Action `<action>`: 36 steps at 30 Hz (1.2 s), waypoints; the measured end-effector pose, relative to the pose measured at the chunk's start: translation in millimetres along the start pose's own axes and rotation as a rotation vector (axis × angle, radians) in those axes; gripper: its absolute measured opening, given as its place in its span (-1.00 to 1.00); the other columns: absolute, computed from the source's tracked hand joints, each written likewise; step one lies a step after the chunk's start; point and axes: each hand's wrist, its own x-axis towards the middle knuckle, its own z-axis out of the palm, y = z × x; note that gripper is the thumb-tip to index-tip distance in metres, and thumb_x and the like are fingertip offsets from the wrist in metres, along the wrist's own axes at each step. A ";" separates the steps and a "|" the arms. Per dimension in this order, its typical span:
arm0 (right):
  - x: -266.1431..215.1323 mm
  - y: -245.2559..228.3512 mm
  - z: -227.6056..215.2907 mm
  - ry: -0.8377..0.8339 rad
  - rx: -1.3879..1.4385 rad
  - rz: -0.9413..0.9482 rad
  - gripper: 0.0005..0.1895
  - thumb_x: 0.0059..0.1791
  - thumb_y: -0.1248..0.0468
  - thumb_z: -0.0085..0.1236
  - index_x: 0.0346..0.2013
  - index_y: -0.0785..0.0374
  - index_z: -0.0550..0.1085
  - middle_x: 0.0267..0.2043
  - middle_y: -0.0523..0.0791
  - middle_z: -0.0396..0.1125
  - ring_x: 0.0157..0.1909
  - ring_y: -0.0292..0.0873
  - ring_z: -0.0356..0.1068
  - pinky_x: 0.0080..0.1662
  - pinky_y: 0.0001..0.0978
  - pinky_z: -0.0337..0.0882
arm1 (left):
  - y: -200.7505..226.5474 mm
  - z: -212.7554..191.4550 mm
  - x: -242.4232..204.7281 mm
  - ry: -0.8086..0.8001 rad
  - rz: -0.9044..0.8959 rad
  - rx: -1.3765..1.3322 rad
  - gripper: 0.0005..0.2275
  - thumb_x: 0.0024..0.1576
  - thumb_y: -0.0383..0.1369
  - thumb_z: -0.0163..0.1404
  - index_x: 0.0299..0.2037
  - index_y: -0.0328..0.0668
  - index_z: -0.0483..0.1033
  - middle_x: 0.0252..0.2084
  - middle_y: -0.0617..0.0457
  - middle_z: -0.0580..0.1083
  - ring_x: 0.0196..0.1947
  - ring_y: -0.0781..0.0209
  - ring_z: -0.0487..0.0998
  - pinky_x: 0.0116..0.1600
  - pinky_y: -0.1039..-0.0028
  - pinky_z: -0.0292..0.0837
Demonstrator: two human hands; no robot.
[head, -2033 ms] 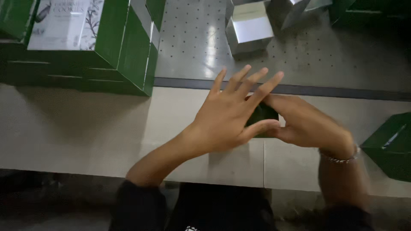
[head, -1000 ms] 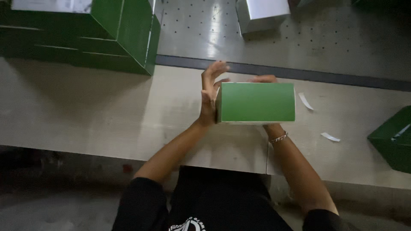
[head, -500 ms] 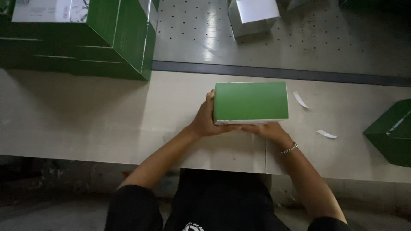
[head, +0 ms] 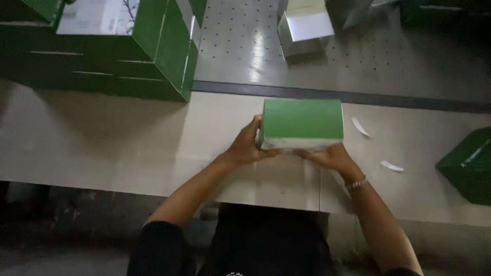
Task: The person places a plastic-wrapped stack of items into a green and white cardboard box, folds the flaps, and closes it. They then place the box on a stack of similar boxes and repeat the process with another stack of items.
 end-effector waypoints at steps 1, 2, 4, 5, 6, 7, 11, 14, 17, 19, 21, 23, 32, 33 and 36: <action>11.1 18.6 -5.5 0.057 -0.208 -0.224 -0.12 -0.27 0.38 0.45 0.29 0.36 0.23 0.31 0.21 0.23 0.36 0.25 0.20 0.37 0.27 0.19 | -3.1 0.6 0.6 0.013 0.004 -0.024 -0.34 -0.09 -0.31 0.42 0.15 -0.20 0.27 -0.05 -0.15 0.48 0.06 -0.07 0.53 0.24 0.00 0.30; 21.5 37.4 -10.9 0.112 -0.418 -0.447 -0.13 -0.34 0.41 0.58 0.19 0.34 0.30 0.19 0.19 0.35 0.27 0.24 0.31 0.30 0.28 0.30 | -5.9 1.2 1.0 0.026 0.009 -0.048 -0.34 -0.10 -0.32 0.44 0.13 -0.20 0.28 -0.06 -0.13 0.49 0.04 -0.04 0.53 0.24 0.00 0.30; 14.3 41.9 -5.8 0.116 -0.442 -0.477 -0.11 -0.34 0.42 0.56 0.20 0.38 0.29 0.19 0.23 0.34 0.26 0.30 0.30 0.30 0.32 0.28 | -2.5 -7.6 1.5 -0.052 -0.014 -0.019 -0.31 -0.10 -0.26 0.42 0.16 -0.18 0.25 0.00 -0.16 0.49 0.11 -0.11 0.51 0.26 -0.05 0.27; 12.1 41.9 -3.3 0.114 -0.469 -0.507 -0.10 -0.34 0.42 0.55 0.22 0.42 0.29 0.18 0.26 0.34 0.25 0.37 0.30 0.31 0.36 0.26 | -0.5 -13.2 2.7 -0.124 -0.039 0.012 -0.28 -0.09 -0.20 0.41 0.20 -0.17 0.22 0.06 -0.18 0.48 0.18 -0.17 0.48 0.29 -0.10 0.24; 18.7 59.1 -6.8 0.114 -0.474 -0.514 -0.10 -0.34 0.42 0.55 0.22 0.42 0.29 0.18 0.26 0.34 0.25 0.37 0.30 0.31 0.36 0.26 | -10.8 -10.5 -4.3 -0.121 -0.031 0.015 -0.28 -0.09 -0.20 0.41 0.20 -0.17 0.22 0.06 -0.18 0.48 0.18 -0.17 0.48 0.29 -0.10 0.24; 25.7 75.8 -11.6 0.128 -0.439 -0.511 -0.12 -0.34 0.43 0.56 0.21 0.40 0.31 0.18 0.24 0.35 0.23 0.33 0.31 0.30 0.34 0.28 | -21.4 -7.2 -10.8 -0.098 -0.074 0.017 -0.27 -0.10 -0.14 0.40 0.21 -0.12 0.24 0.07 -0.13 0.49 0.19 -0.14 0.47 0.30 -0.07 0.25; 16.1 59.5 12.0 0.113 -0.292 -0.513 -0.08 -0.30 0.36 0.53 0.29 0.26 0.26 0.22 0.18 0.34 0.26 0.27 0.31 0.31 0.36 0.21 | -43.6 -1.6 -9.4 -0.077 -0.094 0.031 -0.28 -0.09 -0.05 0.38 0.24 0.00 0.29 0.16 -0.06 0.47 0.30 -0.19 0.37 0.36 -0.11 0.14; 24.5 101.9 35.3 0.348 -0.310 -0.638 -0.11 -0.26 0.35 0.54 0.27 0.32 0.25 0.10 0.17 0.37 0.17 0.31 0.38 0.09 0.25 0.44 | -9.8 -22.4 2.2 -0.057 0.064 0.259 -0.34 0.00 -0.07 0.32 0.25 -0.20 0.35 0.19 -0.21 0.43 0.29 -0.30 0.36 0.43 -0.15 0.07; -1.4 114.1 43.7 0.400 -0.451 -0.938 0.07 -0.15 0.14 0.41 0.42 0.47 -0.05 0.37 0.26 0.00 0.44 0.32 0.01 0.36 0.33 0.07 | 6.3 -12.4 -9.2 0.031 0.046 0.122 -0.31 0.17 -0.44 0.10 0.51 -0.10 0.04 0.51 -0.15 0.09 0.51 -0.18 0.04 0.53 -0.10 -0.13; -3.2 98.0 42.8 0.461 -0.433 -0.981 -0.13 -0.09 -0.18 -0.06 0.30 0.40 0.13 0.18 0.19 0.08 0.31 0.23 0.09 0.33 0.26 0.07 | 27.8 -6.7 -9.6 0.069 0.085 -0.009 -0.30 0.19 -0.09 -0.04 0.52 -0.14 0.00 0.54 -0.14 0.03 0.53 -0.14 -0.03 0.54 -0.05 -0.17; -0.2 70.6 36.9 0.528 -0.412 -1.013 0.00 -0.02 -0.49 -0.54 0.18 0.34 0.30 -0.01 0.13 0.16 0.19 0.14 0.17 0.31 0.19 0.08 | 51.8 -0.2 1.1 0.098 0.115 -0.149 -0.17 0.22 0.26 -0.18 0.53 -0.17 -0.04 0.56 -0.14 -0.03 0.55 -0.10 -0.09 0.55 0.00 -0.21; 10.8 30.1 26.0 0.357 0.021 -1.364 -0.12 0.05 -0.49 -0.46 0.29 0.13 0.19 0.33 0.01 0.07 0.45 0.04 0.06 0.38 -0.04 0.19 | 78.3 5.1 21.3 0.239 0.300 -0.083 -0.10 0.18 0.43 -0.48 0.54 -0.12 -0.03 0.58 -0.04 0.00 0.58 0.05 -0.12 0.60 0.10 -0.36; -32.4 -66.4 94.8 0.231 -0.074 -1.264 -0.01 0.08 -0.56 -0.66 0.59 -0.06 0.04 0.72 -0.12 -0.32 0.79 -0.04 -0.41 0.75 0.20 -0.38 | 57.0 57.3 50.2 0.166 0.281 -0.495 -0.19 0.29 0.35 -0.41 0.59 0.03 -0.24 0.67 0.07 -0.28 0.71 0.10 -0.26 0.77 -0.04 -0.20; -24.3 -61.6 92.3 0.231 -0.077 -1.257 -0.01 0.08 -0.56 -0.66 0.59 -0.06 0.04 0.72 -0.12 -0.32 0.79 -0.04 -0.41 0.75 0.20 -0.38 | 48.1 59.3 47.5 0.170 0.277 -0.500 -0.19 0.29 0.35 -0.41 0.59 0.03 -0.24 0.67 0.07 -0.28 0.71 0.10 -0.26 0.77 -0.04 -0.20; 0.1 -42.9 87.5 0.212 -0.011 -1.323 0.03 0.04 -0.56 -0.62 0.60 -0.04 0.01 0.72 -0.13 -0.32 0.79 -0.06 -0.37 0.78 0.14 -0.39 | 28.6 60.7 41.1 0.204 0.156 -0.444 -0.11 0.22 0.43 -0.53 0.56 -0.07 -0.19 0.63 -0.04 -0.18 0.65 0.06 -0.16 0.69 0.02 -0.11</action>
